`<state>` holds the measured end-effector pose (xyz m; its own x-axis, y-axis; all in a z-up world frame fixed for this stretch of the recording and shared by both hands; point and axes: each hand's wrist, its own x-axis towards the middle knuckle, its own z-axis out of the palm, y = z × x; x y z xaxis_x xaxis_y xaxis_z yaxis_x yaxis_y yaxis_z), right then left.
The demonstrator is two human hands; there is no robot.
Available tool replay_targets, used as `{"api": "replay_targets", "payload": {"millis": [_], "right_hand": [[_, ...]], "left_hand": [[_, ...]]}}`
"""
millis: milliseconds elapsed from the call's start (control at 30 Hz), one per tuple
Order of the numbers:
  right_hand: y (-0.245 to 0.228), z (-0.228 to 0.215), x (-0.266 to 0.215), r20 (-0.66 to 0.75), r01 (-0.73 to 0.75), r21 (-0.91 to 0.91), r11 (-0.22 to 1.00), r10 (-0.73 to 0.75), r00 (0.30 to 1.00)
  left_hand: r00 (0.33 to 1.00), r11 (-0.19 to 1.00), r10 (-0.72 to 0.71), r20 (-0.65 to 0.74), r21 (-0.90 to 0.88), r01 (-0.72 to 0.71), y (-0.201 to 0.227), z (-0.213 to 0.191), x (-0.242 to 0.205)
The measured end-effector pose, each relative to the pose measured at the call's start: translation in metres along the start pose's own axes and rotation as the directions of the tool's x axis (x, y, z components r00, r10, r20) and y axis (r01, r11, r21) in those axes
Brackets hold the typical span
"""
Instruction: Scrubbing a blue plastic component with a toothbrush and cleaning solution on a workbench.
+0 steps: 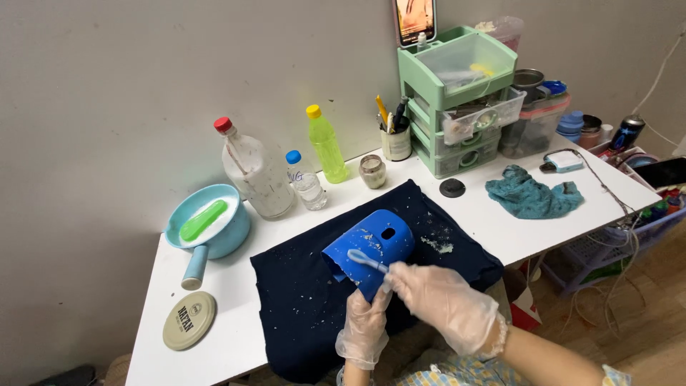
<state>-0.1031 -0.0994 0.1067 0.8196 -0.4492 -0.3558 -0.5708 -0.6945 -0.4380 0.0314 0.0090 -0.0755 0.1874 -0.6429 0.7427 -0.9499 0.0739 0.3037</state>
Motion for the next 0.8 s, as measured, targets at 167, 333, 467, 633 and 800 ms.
{"api": "replay_targets", "payload": {"millis": [167,333,467,633,800], "right_hand": [[-0.008,-0.008,-0.002,0.059,0.007,-0.101,0.995,-0.001,0.998],[-0.016,-0.014,-0.008,0.072,0.061,-0.172,0.983,-0.05,0.996],[-0.021,-0.024,-0.006,0.047,-0.046,-0.094,0.995,0.051,0.998],[-0.002,0.002,0.013,0.064,-0.05,-0.227,0.973,0.066,0.996],[-0.016,-0.016,-0.013,0.086,-0.073,-0.155,0.985,0.087,0.992]], "left_hand": [[0.723,0.413,-0.653,0.226,-0.694,0.59,0.052,-0.035,0.053],[0.801,0.417,-0.58,0.145,-0.792,0.446,0.044,-0.024,0.046],[0.869,0.686,-0.487,0.088,-0.576,0.444,0.049,-0.038,0.051],[0.859,0.69,-0.499,0.118,-0.546,0.476,0.051,-0.043,0.053],[0.86,0.649,-0.48,0.173,-0.59,0.481,0.059,-0.052,0.057]]}}
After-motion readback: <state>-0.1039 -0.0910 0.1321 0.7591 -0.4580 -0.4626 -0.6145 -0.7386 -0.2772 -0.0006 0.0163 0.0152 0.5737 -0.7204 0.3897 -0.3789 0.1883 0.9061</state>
